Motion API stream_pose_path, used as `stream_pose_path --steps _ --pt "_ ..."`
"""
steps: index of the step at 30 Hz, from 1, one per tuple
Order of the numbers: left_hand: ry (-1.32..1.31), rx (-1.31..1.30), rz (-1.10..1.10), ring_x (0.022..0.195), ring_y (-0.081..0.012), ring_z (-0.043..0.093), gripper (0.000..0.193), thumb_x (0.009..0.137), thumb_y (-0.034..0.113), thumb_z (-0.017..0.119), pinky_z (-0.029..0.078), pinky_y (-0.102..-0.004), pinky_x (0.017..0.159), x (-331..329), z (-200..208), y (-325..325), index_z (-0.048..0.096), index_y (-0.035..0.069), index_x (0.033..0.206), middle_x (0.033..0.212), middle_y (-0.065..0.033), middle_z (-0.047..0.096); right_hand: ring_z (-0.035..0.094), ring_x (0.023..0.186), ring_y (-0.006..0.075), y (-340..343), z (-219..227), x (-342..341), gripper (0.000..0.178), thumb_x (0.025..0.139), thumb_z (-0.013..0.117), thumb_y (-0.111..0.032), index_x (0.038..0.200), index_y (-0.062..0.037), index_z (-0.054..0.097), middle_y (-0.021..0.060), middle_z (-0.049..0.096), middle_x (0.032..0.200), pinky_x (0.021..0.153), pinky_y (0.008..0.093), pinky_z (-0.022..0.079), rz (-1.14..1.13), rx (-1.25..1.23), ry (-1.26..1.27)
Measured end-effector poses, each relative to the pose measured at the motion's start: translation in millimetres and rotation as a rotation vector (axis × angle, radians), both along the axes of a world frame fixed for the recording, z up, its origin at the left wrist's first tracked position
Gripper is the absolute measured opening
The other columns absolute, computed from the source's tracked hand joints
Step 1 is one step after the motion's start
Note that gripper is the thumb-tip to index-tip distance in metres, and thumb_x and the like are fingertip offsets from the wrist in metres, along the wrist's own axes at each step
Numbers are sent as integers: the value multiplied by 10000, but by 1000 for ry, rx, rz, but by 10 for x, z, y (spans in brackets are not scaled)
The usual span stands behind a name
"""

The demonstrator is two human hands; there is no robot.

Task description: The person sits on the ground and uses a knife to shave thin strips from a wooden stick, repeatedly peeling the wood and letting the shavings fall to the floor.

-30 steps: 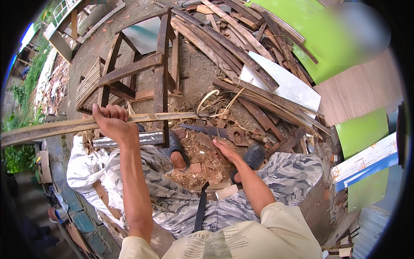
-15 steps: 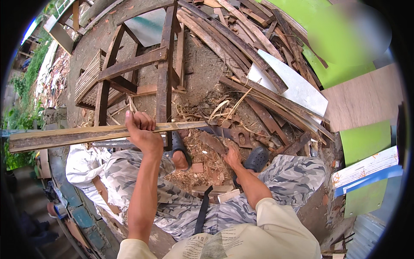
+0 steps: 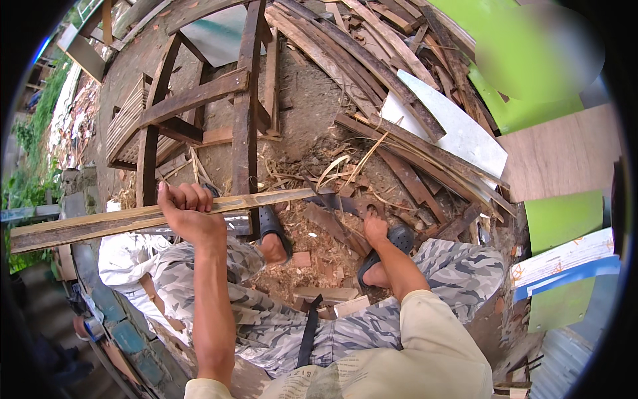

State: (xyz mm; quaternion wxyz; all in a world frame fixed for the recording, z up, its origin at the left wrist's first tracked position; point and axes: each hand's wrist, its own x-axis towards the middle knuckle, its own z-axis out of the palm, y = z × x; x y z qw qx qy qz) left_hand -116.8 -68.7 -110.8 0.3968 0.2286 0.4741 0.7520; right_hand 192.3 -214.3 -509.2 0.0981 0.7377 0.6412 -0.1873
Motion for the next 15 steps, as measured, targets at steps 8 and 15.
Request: stream_pose_path --steps 8,15 --pt "15 -26 15 475 -98 191 454 1010 298 462 190 -279 459 -2 138 50 235 165 640 546 34 195 711 830 354 243 378 215 376 748 598 -235 1017 20 665 218 711 872 695 434 573 183 -227 152" --pt "-22 -53 17 487 -100 199 436 997 301 500 192 -283 477 -46 307 81 268 169 652 562 35 207 679 992 362 601 1927 172 361 730 623 -265 958 -12 744 217 707 1021 802 430 547 164 -501 103"
